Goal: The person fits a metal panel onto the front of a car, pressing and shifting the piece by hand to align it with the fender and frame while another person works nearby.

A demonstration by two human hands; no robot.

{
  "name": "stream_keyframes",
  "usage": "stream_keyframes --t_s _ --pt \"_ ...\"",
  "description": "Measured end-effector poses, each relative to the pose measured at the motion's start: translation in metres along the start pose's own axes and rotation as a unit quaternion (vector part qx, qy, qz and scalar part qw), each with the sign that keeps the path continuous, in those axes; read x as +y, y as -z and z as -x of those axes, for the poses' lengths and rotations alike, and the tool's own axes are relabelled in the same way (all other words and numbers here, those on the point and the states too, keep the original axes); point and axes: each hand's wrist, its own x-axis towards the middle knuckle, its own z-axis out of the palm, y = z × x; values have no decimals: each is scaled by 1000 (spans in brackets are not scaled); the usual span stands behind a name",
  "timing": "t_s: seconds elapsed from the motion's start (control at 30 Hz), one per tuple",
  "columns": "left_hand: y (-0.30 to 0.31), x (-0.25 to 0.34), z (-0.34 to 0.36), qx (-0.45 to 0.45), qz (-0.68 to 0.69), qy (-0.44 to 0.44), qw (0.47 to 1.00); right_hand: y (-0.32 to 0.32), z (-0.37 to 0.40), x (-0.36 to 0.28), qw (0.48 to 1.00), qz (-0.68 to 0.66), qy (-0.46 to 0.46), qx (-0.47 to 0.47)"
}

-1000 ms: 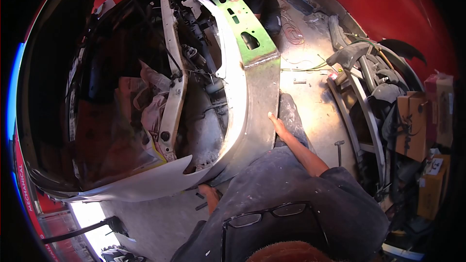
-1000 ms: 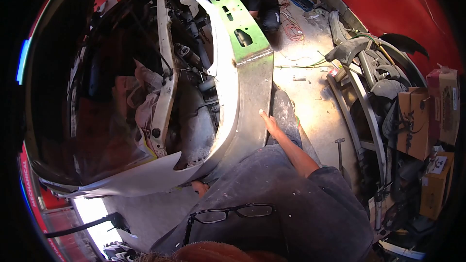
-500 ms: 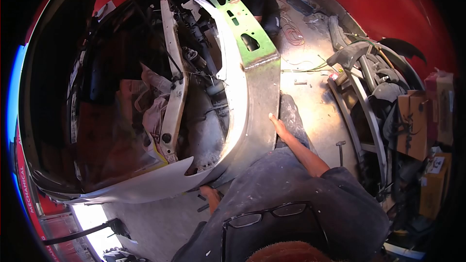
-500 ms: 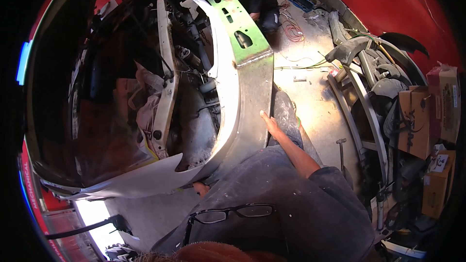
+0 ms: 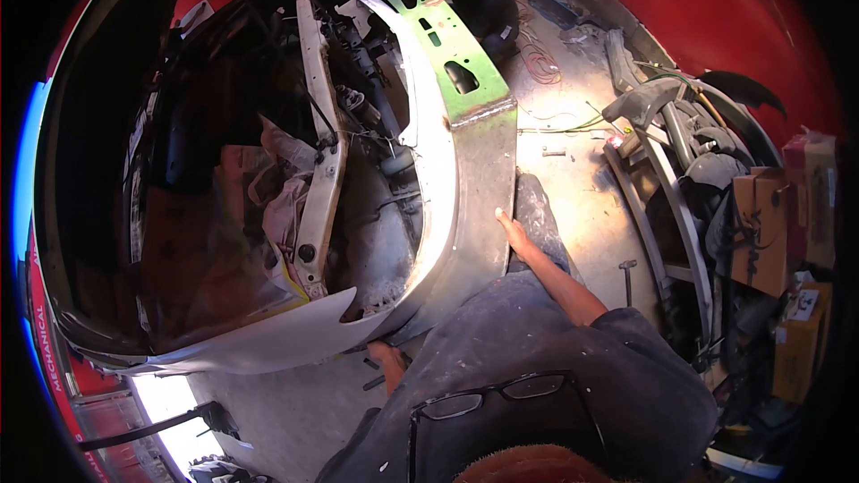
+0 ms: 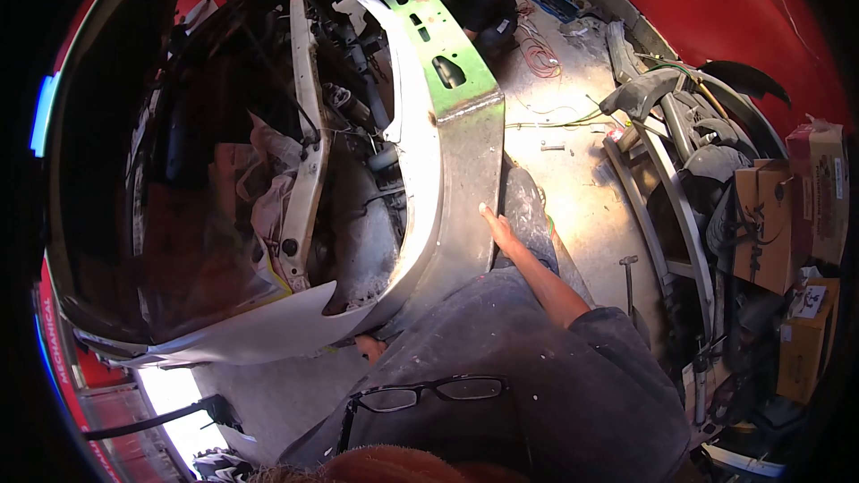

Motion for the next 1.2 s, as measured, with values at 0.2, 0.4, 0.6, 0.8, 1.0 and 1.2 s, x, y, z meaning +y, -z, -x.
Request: stream_keyframes --t_s 0.2,0.4,0.6,0.8,1.0,1.2 --pt "-6 -8 -39 -189 -102 -9 977 0 3 -3 1000 -6 2 -18" --pt "-3 -14 -34 -224 -113 -11 968 -5 19 -21 999 -19 2 -27" --pt "-10 0 -37 -165 -103 95 976 -7 17 -17 999 -41 11 -15" --pt "-6 -6 -45 -236 -112 22 965 -5 -6 3 1000 -9 16 -16" --pt "48 3 -23 -432 -125 -108 887 2 -12 14 998 61 23 24" --pt "83 14 13 -493 -119 -144 850 2 7 3 989 112 54 78"
